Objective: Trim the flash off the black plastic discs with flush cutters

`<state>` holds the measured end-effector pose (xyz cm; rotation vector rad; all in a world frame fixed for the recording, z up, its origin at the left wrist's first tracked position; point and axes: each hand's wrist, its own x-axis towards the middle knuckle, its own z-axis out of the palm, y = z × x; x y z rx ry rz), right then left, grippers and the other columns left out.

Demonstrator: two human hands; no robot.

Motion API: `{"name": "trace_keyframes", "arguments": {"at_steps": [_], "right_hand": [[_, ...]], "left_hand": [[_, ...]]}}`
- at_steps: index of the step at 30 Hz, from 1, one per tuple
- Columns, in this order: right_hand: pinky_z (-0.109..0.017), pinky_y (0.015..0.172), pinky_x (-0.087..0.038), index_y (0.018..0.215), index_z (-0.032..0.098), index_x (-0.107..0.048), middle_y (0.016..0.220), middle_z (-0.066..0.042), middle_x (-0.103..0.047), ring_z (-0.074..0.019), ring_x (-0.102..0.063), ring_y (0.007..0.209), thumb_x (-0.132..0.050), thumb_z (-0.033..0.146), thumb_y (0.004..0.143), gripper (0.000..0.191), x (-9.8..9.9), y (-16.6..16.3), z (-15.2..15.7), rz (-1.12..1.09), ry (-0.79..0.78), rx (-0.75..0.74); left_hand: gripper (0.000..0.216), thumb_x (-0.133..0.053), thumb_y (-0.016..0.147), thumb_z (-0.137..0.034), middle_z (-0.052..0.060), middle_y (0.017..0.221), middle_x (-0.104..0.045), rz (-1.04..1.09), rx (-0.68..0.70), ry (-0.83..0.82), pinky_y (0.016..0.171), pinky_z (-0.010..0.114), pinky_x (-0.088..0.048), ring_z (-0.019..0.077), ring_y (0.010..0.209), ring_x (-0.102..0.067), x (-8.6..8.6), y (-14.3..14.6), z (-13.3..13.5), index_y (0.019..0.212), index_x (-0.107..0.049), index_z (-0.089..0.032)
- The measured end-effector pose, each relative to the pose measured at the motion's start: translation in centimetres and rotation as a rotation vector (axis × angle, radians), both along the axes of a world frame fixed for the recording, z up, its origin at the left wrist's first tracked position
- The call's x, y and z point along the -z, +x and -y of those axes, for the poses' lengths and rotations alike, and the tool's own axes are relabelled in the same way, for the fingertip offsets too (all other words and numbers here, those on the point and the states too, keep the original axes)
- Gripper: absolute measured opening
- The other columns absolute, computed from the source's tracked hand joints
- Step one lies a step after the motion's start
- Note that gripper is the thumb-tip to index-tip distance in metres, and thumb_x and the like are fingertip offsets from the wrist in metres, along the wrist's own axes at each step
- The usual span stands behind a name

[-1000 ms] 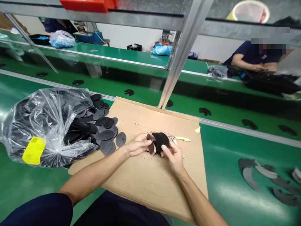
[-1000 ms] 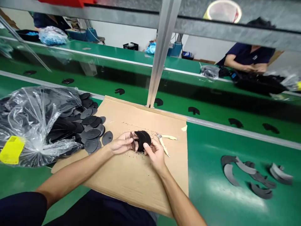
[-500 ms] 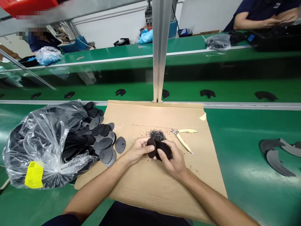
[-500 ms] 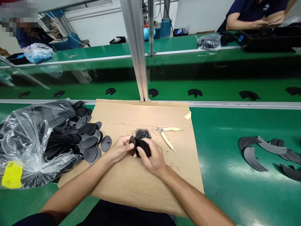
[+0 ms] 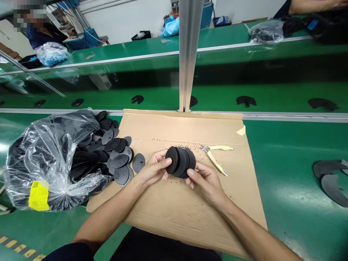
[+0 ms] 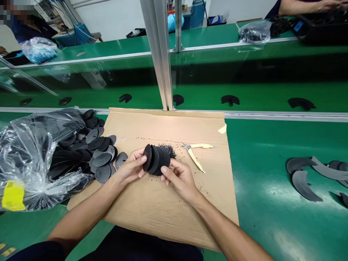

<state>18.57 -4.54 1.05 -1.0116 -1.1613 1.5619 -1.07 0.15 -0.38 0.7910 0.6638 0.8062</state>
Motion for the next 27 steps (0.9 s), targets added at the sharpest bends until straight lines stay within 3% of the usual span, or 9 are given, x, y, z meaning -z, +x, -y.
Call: {"name": "trace_keyframes", "arguments": {"at_steps": [5,9,16,19,27], "right_hand": [[-0.026,0.051,-0.045,0.076,0.02,-0.066,0.063,0.0,-0.06,-0.0132,-0.053,0.058,-0.072,0.058,0.084,0.039,0.3,0.0,0.1,0.078,0.054,0.023],[-0.03,0.059,-0.05,0.079,0.022,-0.068,0.068,-0.001,-0.061,-0.0183,-0.058,0.07,-0.074,0.058,0.082,0.037,0.8,-0.3,0.1,0.145,0.104,0.083],[-0.027,0.051,-0.044,0.074,0.021,-0.066,0.061,0.002,-0.056,-0.0133,-0.051,0.057,-0.074,0.054,0.084,0.035,0.1,-0.2,0.1,0.089,0.053,0.087],[-0.025,0.045,-0.039,0.074,0.02,-0.065,0.058,0.003,-0.056,-0.0105,-0.048,0.05,-0.074,0.053,0.084,0.036,-0.2,-0.1,0.0,0.013,-0.021,0.039],[-0.023,0.044,-0.04,0.074,0.017,-0.068,0.059,0.001,-0.06,-0.0101,-0.051,0.05,-0.076,0.051,0.083,0.036,0.2,0.2,-0.5,-0.149,-0.095,0.028]], "left_hand": [[0.043,-0.087,0.072,-0.048,-0.005,0.06,-0.056,-0.25,-0.159,0.135,0.035,0.013,-0.035,0.0018,0.039,-0.045,-0.6,0.6,0.9,0.083,-0.065,-0.013],[0.044,-0.087,0.07,-0.051,-0.005,0.06,-0.053,-0.29,-0.195,0.18,0.039,0.014,-0.039,0.0041,0.045,-0.048,-0.7,1.0,1.5,0.077,-0.065,-0.014],[0.063,-0.071,0.075,-0.075,0.003,0.06,-0.059,-0.141,-0.116,0.14,0.044,0.024,-0.046,0.0126,0.048,-0.054,-0.8,0.7,1.5,0.082,-0.07,-0.013],[0.055,-0.077,0.075,-0.066,0.004,0.063,-0.062,-0.109,-0.091,0.1,0.045,0.025,-0.048,0.0137,0.049,-0.056,-0.8,0.7,1.5,0.085,-0.072,-0.013],[0.046,-0.082,0.077,-0.054,0.002,0.066,-0.064,0.032,-0.123,0.035,0.043,0.017,-0.047,0.0083,0.049,-0.056,-0.4,1.0,1.4,0.085,-0.069,-0.011]]}}
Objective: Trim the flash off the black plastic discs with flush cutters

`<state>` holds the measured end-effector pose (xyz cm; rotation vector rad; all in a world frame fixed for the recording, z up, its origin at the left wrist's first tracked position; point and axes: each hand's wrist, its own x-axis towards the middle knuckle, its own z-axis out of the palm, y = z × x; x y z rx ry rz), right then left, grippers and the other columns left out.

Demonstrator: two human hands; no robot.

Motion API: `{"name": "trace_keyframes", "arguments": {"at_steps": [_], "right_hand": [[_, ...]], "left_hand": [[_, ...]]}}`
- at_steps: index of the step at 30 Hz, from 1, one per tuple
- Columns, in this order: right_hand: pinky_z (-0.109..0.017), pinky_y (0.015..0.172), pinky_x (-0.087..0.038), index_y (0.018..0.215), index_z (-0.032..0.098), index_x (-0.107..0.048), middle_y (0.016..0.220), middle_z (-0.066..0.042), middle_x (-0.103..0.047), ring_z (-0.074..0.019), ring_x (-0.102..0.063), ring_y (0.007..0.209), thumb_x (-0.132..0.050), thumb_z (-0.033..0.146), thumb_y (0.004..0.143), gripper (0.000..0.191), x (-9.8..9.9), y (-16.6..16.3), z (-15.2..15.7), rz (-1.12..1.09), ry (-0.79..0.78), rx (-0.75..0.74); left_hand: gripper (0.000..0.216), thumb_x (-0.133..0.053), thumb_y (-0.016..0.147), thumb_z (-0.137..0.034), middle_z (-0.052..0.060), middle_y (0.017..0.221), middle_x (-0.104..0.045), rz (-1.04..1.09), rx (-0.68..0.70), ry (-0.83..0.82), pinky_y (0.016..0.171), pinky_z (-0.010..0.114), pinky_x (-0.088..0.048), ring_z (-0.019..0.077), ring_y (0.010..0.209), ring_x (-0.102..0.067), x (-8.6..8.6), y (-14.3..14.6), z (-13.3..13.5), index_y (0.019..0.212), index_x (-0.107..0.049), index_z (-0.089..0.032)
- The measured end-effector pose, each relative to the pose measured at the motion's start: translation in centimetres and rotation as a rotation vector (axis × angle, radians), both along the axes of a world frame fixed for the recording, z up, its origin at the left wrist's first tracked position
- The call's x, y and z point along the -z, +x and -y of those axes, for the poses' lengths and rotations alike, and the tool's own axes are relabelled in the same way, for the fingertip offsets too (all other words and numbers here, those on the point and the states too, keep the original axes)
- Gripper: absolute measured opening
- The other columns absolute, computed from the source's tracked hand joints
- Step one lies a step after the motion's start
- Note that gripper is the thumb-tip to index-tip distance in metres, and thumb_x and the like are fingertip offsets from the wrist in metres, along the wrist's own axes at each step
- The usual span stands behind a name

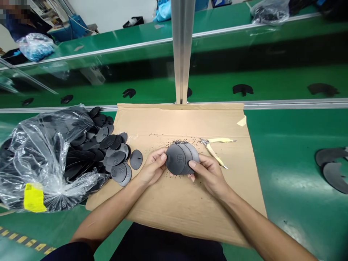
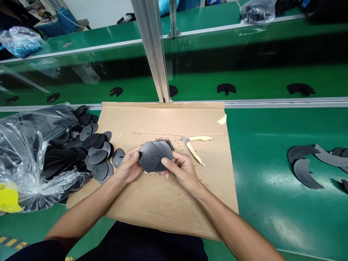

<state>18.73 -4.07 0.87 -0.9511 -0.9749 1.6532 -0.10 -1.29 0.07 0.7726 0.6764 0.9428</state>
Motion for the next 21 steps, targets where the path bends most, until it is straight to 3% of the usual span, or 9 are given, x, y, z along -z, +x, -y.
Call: {"name": "trace_keyframes", "arguments": {"at_steps": [6,16,21], "right_hand": [[-0.024,0.045,-0.04,0.071,0.017,-0.066,0.058,0.001,-0.06,-0.0096,-0.051,0.049,-0.078,0.049,0.082,0.035,0.01,0.1,-0.12,-0.02,-0.021,0.028],[-0.024,0.045,-0.041,0.074,0.017,-0.068,0.059,0.001,-0.06,-0.0106,-0.052,0.051,-0.078,0.052,0.081,0.037,-0.11,0.19,0.03,0.029,0.006,0.03],[-0.024,0.046,-0.042,0.075,0.017,-0.068,0.059,0.001,-0.061,-0.0102,-0.053,0.051,-0.077,0.051,0.082,0.036,0.09,0.22,0.13,0.03,0.035,0.009]], "left_hand": [[0.036,-0.087,0.075,-0.042,-0.003,0.059,-0.063,0.034,-0.03,-0.009,0.042,0.012,-0.047,0.0045,0.041,-0.055,0.19,-0.07,-0.43,0.081,-0.066,-0.013],[0.046,-0.095,0.062,-0.044,-0.003,0.063,-0.064,0.008,-0.056,0.003,0.043,0.011,-0.046,0.004,0.046,-0.055,0.19,-0.17,-0.63,0.084,-0.069,-0.014],[0.047,-0.094,0.063,-0.048,-0.002,0.064,-0.065,-0.008,-0.054,-0.005,0.044,0.013,-0.046,0.0047,0.047,-0.055,0.2,-0.19,-0.68,0.083,-0.069,-0.014]]}}
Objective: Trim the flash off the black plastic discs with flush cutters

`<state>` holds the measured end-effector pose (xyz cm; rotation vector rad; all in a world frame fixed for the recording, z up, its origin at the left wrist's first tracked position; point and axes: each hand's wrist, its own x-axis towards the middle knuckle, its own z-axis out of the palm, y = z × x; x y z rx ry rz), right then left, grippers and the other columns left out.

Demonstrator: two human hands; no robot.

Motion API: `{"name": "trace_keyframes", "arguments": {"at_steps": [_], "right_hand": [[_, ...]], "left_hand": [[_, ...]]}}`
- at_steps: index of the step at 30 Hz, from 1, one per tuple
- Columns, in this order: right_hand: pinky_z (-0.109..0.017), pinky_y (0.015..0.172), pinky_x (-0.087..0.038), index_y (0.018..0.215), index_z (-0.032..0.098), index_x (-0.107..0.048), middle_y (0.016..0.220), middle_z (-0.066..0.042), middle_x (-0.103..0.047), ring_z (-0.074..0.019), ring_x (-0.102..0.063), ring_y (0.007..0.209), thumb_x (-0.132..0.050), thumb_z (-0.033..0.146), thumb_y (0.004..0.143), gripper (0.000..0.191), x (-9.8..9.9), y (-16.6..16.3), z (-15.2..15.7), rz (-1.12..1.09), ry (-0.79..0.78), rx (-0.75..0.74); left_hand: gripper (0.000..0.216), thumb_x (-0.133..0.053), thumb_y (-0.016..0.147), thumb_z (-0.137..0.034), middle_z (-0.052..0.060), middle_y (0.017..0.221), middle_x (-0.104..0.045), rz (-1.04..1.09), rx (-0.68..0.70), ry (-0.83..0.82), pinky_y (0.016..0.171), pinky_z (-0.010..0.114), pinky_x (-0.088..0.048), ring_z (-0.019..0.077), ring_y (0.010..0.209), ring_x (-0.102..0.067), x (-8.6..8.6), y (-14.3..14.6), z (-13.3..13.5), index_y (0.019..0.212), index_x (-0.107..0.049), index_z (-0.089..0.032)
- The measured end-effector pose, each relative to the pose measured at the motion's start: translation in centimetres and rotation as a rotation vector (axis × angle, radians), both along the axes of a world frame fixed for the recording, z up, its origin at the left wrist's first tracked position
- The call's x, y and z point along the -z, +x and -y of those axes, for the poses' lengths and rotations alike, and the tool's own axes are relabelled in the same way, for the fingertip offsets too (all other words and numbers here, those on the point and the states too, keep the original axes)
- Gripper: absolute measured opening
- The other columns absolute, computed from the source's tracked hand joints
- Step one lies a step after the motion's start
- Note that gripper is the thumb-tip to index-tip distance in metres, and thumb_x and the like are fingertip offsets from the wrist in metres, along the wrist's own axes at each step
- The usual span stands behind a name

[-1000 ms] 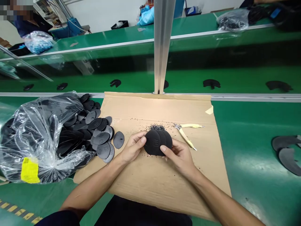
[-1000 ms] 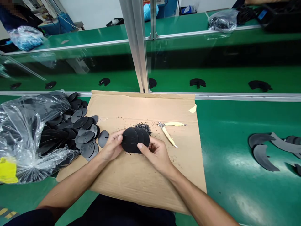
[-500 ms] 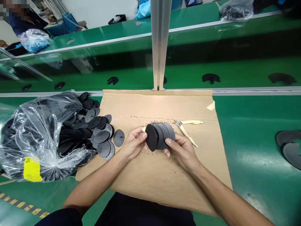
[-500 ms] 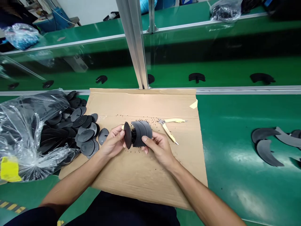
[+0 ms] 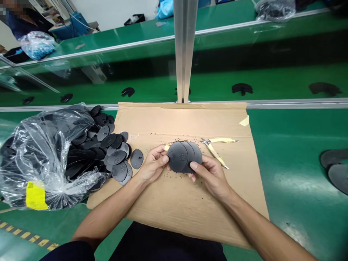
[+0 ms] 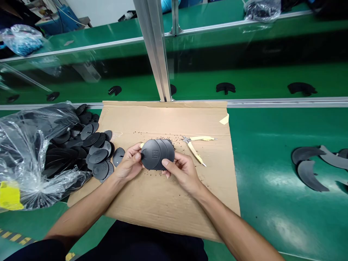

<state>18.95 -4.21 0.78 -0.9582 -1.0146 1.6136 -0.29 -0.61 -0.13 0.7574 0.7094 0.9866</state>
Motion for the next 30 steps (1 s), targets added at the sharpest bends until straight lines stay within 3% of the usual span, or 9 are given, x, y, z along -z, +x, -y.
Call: {"name": "trace_keyframes", "arguments": {"at_steps": [7,14,24,30], "right_hand": [[-0.025,0.045,-0.042,0.073,0.018,-0.064,0.06,0.001,-0.063,-0.0102,-0.053,0.049,-0.076,0.051,0.083,0.036,-0.1,0.04,-0.04,-0.007,0.003,0.009],[-0.025,0.044,-0.043,0.071,0.018,-0.063,0.059,0.001,-0.06,-0.0109,-0.054,0.05,-0.078,0.051,0.081,0.037,0.27,-0.04,0.09,-0.009,-0.034,0.023],[-0.025,0.045,-0.042,0.071,0.018,-0.063,0.059,0.0,-0.062,-0.0108,-0.053,0.05,-0.077,0.052,0.081,0.038,-0.11,0.0,-0.03,-0.004,-0.018,0.021],[-0.026,0.046,-0.044,0.072,0.019,-0.062,0.058,0.001,-0.061,-0.0119,-0.053,0.05,-0.075,0.055,0.083,0.04,-0.19,-0.14,0.0,0.088,0.022,-0.004]], "left_hand": [[0.035,-0.09,0.072,-0.041,-0.004,0.057,-0.063,0.029,-0.001,-0.051,0.046,0.013,-0.047,0.0046,0.043,-0.055,-0.22,0.11,0.11,0.085,-0.07,-0.016],[0.046,-0.092,0.068,-0.046,-0.002,0.068,-0.068,0.04,0.016,-0.038,0.046,0.012,-0.047,0.0052,0.048,-0.059,0.05,-0.05,0.03,0.094,-0.071,-0.015],[0.037,-0.087,0.074,-0.043,-0.001,0.065,-0.064,-0.004,0.088,-0.101,0.049,0.017,-0.048,0.0071,0.049,-0.057,-0.51,-0.04,0.11,0.087,-0.069,-0.014],[0.038,-0.089,0.072,-0.045,0.002,0.075,-0.068,-0.11,0.021,0.054,0.06,0.019,-0.052,0.0116,0.066,-0.063,-0.2,0.17,0.55,0.09,-0.073,-0.015]]}}
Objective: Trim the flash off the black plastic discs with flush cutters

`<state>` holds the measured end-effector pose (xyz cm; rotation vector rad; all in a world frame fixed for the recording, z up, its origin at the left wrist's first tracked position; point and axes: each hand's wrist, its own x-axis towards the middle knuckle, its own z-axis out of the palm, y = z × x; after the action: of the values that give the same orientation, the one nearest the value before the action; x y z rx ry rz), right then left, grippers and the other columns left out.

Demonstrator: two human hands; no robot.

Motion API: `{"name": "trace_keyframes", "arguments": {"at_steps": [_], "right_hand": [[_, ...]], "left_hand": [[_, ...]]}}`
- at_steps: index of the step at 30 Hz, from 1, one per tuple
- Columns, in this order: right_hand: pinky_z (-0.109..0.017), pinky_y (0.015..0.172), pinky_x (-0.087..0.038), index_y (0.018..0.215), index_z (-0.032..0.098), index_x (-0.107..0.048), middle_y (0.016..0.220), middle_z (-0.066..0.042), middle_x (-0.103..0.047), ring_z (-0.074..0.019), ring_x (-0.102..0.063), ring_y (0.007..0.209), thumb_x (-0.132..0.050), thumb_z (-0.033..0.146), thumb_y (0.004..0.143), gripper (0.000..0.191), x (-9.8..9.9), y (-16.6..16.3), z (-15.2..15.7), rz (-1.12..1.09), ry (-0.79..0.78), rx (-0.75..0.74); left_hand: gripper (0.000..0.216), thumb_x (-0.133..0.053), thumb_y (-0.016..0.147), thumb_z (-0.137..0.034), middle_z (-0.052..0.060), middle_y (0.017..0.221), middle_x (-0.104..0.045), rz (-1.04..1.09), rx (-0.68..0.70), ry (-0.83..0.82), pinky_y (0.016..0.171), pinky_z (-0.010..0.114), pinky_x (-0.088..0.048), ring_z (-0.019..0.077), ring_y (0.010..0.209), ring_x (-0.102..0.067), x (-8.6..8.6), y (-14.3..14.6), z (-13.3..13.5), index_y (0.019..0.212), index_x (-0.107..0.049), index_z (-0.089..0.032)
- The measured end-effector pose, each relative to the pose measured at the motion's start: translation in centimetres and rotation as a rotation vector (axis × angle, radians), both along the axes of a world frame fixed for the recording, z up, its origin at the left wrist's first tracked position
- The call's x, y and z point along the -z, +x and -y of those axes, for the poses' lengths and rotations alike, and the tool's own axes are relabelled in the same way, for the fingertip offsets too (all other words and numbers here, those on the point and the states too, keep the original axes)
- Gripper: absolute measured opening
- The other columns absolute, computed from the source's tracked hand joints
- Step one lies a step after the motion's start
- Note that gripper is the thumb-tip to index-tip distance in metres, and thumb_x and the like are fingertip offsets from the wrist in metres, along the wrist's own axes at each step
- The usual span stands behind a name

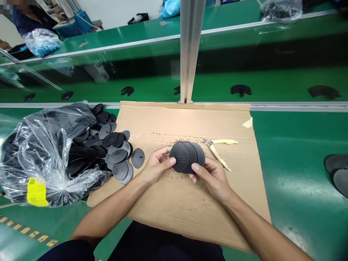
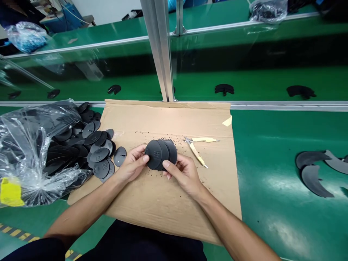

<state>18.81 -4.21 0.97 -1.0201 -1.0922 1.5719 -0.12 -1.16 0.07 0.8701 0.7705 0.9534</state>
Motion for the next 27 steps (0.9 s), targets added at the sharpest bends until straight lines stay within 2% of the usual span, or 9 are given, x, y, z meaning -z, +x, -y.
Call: {"name": "trace_keyframes", "arguments": {"at_steps": [2,4,8,9,11,14,17,23,27], "right_hand": [[-0.027,0.049,-0.046,0.072,0.019,-0.063,0.059,0.001,-0.06,-0.0124,-0.053,0.052,-0.073,0.055,0.084,0.039,-0.1,-0.2,0.1,0.093,0.07,0.014],[-0.028,0.053,-0.048,0.075,0.02,-0.066,0.064,0.0,-0.063,-0.0138,-0.055,0.057,-0.071,0.051,0.087,0.034,-0.2,-0.3,0.2,0.236,0.185,0.068],[-0.031,0.06,-0.05,0.082,0.021,-0.071,0.074,-0.004,-0.068,-0.0169,-0.06,0.064,-0.066,0.033,0.093,0.017,-0.3,-0.3,0.3,0.502,0.513,0.112],[-0.031,0.061,-0.051,0.085,0.021,-0.071,0.075,-0.005,-0.068,-0.0171,-0.061,0.065,-0.066,0.029,0.093,0.012,-0.2,-0.2,0.3,0.525,0.598,0.101],[-0.031,0.062,-0.052,0.093,0.021,-0.072,0.08,-0.006,-0.071,-0.0181,-0.064,0.069,-0.066,0.024,0.093,0.007,0.0,-0.1,0.1,0.532,0.712,0.092],[-0.031,0.062,-0.053,0.1,0.022,-0.07,0.084,-0.007,-0.071,-0.0184,-0.065,0.07,-0.066,0.026,0.093,0.009,0.4,-0.1,0.0,0.537,0.732,0.101],[-0.03,0.058,-0.052,0.099,0.023,-0.069,0.082,-0.006,-0.069,-0.0169,-0.062,0.066,-0.067,0.027,0.092,0.009,0.5,0.0,-0.1,0.55,0.71,0.123],[-0.031,0.061,-0.052,0.1,0.023,-0.068,0.086,-0.006,-0.068,-0.0173,-0.063,0.069,-0.064,0.025,0.095,0.007,0.3,-0.1,-0.2,0.59,0.739,0.14],[-0.032,0.066,-0.053,0.102,0.022,-0.068,0.085,-0.007,-0.068,-0.0193,-0.065,0.075,-0.059,0.026,0.097,0.011,0.2,-0.2,-0.1,0.565,0.744,0.13]], "left_hand": [[0.04,-0.091,0.069,-0.045,0.003,0.081,-0.069,-0.07,-0.047,0.096,0.067,0.022,-0.053,0.0143,0.075,-0.064,0.2,0.1,0.4,0.09,-0.074,-0.015],[0.043,-0.087,0.071,-0.053,0.004,0.081,-0.069,-0.109,-0.065,0.165,0.069,0.024,-0.052,0.0153,0.075,-0.062,0.3,0.2,0.7,0.088,-0.074,-0.015],[0.071,-0.051,0.087,-0.079,0.005,0.066,-0.064,-0.066,0.029,0.118,0.056,0.026,-0.045,0.014,0.057,-0.056,0.4,0.0,0.1,0.089,-0.075,-0.013],[0.071,-0.051,0.087,-0.079,0.006,0.066,-0.064,-0.08,0.066,0.093,0.054,0.025,-0.043,0.0133,0.055,-0.055,0.3,-0.1,-0.2,0.088,-0.076,-0.012],[0.061,-0.068,0.081,-0.072,0.006,0.071,-0.067,-0.132,0.126,0.06,0.056,0.023,-0.042,0.012,0.058,-0.056,0.1,-0.4,-0.9,0.083,-0.076,-0.011],[0.05,-0.087,0.067,-0.06,0.003,0.07,-0.065,-0.148,0.17,0.024,0.058,0.021,-0.039,0.0098,0.06,-0.055,0.0,-0.6,-1.3,0.078,-0.073,-0.012],[0.051,-0.092,0.06,-0.056,0.001,0.068,-0.062,-0.11,0.205,0.003,0.057,0.02,-0.036,0.0086,0.059,-0.052,0.1,-0.5,-1.3,0.078,-0.071,-0.013],[0.049,-0.089,0.065,-0.056,0.0,0.073,-0.06,-0.131,0.217,0.057,0.061,0.021,-0.039,0.0079,0.061,-0.05,-0.1,-0.6,-1.7,0.078,-0.069,-0.013],[0.05,-0.087,0.067,-0.059,-0.001,0.071,-0.058,-0.157,0.234,0.095,0.057,0.021,-0.036,0.006,0.057,-0.046,-0.3,-0.9,-1.9,0.077,-0.069,-0.013]]}}
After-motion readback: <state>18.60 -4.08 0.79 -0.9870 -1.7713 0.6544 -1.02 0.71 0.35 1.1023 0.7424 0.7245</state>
